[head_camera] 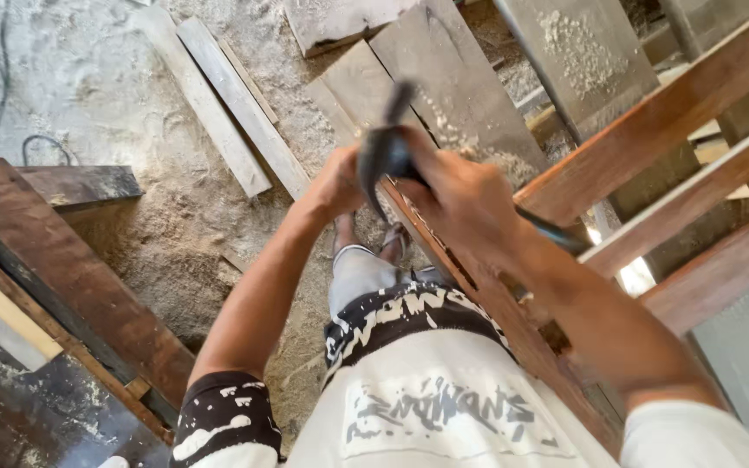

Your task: The person uses a chisel and hammer to carve a groove into a wooden plank. They repeatedly strike the chisel to remove wood chips and deepen the groove along the plank's length.

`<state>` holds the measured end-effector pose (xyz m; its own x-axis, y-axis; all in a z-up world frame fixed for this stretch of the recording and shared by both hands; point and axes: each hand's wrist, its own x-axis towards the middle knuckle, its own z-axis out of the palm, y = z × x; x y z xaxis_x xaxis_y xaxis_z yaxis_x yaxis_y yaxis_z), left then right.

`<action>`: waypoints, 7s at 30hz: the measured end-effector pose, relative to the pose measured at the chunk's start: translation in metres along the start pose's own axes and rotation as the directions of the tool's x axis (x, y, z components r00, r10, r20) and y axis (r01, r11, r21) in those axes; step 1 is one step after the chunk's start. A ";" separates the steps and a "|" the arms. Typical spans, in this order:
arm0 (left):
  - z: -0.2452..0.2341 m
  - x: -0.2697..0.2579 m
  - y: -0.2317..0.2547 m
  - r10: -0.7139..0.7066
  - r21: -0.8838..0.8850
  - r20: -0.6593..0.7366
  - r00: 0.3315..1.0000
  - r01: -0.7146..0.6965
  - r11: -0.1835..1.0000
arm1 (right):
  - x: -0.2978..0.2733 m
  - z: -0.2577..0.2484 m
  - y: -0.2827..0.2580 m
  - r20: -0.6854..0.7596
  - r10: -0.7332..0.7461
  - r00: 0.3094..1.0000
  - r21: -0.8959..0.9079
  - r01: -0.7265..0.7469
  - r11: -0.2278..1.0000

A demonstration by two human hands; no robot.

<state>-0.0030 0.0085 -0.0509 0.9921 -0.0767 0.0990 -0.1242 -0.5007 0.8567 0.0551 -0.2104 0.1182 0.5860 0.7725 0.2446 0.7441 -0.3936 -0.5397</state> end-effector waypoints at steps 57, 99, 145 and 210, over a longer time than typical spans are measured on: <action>-0.029 -0.015 0.079 -0.081 -0.368 -0.378 0.922 -0.069 0.927 | -0.349 0.117 0.046 -0.219 0.813 0.540 0.265 -0.769 0.582; -0.089 -0.025 -0.013 -0.502 0.372 0.447 0.740 0.356 0.857 | -0.267 0.190 -0.042 -0.270 0.963 -0.025 0.846 -0.483 0.225; -0.094 0.027 0.063 0.033 -0.494 0.857 0.515 0.799 0.343 | -0.277 0.382 -0.210 0.087 0.968 -0.235 0.985 -0.122 -0.118; -0.014 0.171 -0.043 0.292 -0.215 0.943 0.161 -0.378 0.900 | 0.028 0.298 -0.186 -0.289 0.767 -0.573 0.957 -0.152 0.247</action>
<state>0.1722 0.0288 -0.0637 0.1078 -0.9715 -0.2112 -0.4837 -0.2368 0.8426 -0.1624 0.0326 -0.0150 0.3274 -0.8887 -0.3210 -0.2119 0.2620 -0.9415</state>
